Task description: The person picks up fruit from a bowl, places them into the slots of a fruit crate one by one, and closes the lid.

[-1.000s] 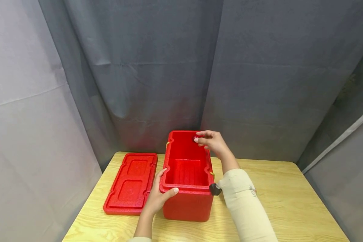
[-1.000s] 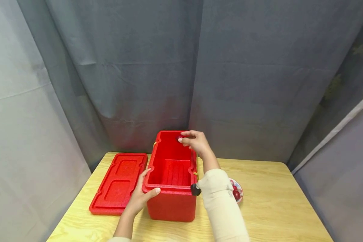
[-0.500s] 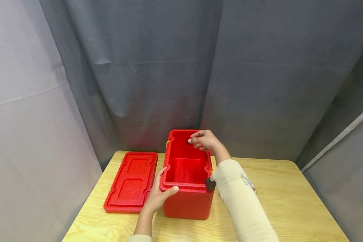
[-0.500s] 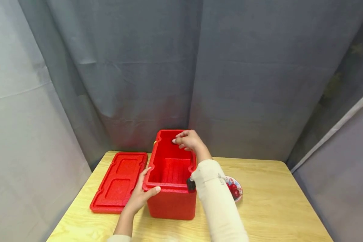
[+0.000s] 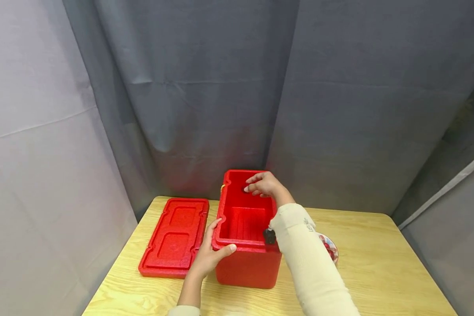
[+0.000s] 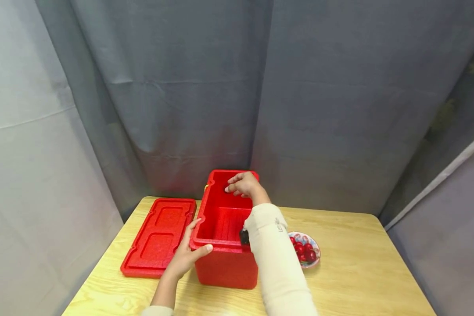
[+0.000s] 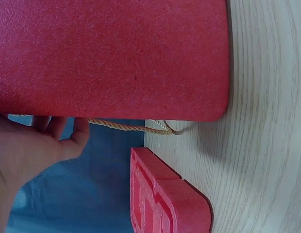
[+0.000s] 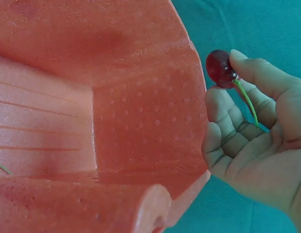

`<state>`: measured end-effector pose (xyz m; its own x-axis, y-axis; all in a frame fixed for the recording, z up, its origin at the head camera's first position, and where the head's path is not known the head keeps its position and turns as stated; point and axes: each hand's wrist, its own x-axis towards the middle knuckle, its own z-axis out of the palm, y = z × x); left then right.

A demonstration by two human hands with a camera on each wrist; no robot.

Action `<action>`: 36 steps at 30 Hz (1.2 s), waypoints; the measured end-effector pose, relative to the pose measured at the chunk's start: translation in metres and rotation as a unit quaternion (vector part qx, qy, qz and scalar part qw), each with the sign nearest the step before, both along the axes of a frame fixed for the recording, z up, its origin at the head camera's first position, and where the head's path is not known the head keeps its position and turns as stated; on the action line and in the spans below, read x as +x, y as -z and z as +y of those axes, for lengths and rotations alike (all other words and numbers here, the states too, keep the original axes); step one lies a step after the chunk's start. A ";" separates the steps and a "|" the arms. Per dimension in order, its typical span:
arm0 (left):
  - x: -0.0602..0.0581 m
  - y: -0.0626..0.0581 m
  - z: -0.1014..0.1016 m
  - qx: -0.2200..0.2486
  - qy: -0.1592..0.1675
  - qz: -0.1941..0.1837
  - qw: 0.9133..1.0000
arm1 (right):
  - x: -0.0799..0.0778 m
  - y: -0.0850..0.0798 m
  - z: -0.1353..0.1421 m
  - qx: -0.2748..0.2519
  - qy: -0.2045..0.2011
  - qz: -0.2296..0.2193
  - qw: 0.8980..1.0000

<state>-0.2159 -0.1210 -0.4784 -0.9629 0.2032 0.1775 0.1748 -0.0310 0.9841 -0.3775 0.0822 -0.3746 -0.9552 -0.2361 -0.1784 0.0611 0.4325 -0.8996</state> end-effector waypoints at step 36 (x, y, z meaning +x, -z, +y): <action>0.006 -0.004 0.000 -0.023 -0.013 -0.001 1.000 | 0.075 -0.021 0.069 0.064 -0.088 0.141 0.984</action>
<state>-0.2095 -0.1209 -0.4744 -0.9684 0.1863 0.1655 0.1720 0.0194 0.9849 -0.3020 0.1511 -0.3533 -0.9173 -0.3953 0.0479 -0.2685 0.5253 -0.8075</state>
